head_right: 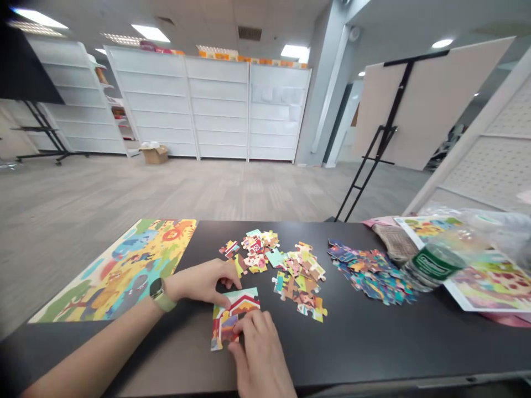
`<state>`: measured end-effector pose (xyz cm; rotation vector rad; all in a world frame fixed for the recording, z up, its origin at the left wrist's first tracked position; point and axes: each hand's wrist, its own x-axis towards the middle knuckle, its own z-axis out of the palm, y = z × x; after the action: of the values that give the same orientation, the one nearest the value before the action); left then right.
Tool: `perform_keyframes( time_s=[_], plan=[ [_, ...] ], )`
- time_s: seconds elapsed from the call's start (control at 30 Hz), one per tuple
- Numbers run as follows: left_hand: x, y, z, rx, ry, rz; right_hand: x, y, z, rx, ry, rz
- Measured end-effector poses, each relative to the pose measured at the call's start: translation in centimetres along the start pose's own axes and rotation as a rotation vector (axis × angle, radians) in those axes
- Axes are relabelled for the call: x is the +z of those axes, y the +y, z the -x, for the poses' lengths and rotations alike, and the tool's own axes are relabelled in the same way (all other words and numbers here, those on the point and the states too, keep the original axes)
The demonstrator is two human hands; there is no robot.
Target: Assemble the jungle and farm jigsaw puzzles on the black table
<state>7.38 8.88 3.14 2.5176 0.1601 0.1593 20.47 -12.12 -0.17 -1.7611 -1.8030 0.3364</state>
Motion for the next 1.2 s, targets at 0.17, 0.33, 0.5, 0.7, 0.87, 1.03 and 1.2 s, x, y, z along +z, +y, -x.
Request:
perform_keyframes(
  time_s=[0.17, 0.33, 0.5, 0.7, 0.87, 1.03, 1.2],
  plan=[
    [-0.1, 0.4, -0.1, 0.015, -0.021, 0.022, 1.4, 0.4, -0.2, -0.12, 0.149, 0.024],
    [-0.8, 0.5, 0.3, 0.001, -0.057, 0.015, -0.6, 1.2, 1.1, -0.234, 0.228, -0.1],
    [-1.7, -1.0, 0.6, -0.127, 0.128, 0.018, -3.8, 4.8, 2.4, -0.084, 0.392, 0.049],
    [-0.6, -2.9, 0.0, -0.268, 0.44, -0.301, -3.8, 6.0, 2.6, -0.025, 0.402, 0.248],
    [-0.3, -3.7, 0.1, -0.399, 0.378, -0.346, -3.5, 5.8, 2.7, 0.009, 0.417, 0.17],
    [-1.0, -4.5, 0.4, -0.444, 0.42, -0.254, -3.6, 6.0, 2.7, 0.014, 0.425, 0.128],
    [-1.4, -4.7, 1.1, -0.467, 0.371, -0.098, -3.6, 5.6, 2.6, 0.041, 0.419, 0.113]
  ],
)
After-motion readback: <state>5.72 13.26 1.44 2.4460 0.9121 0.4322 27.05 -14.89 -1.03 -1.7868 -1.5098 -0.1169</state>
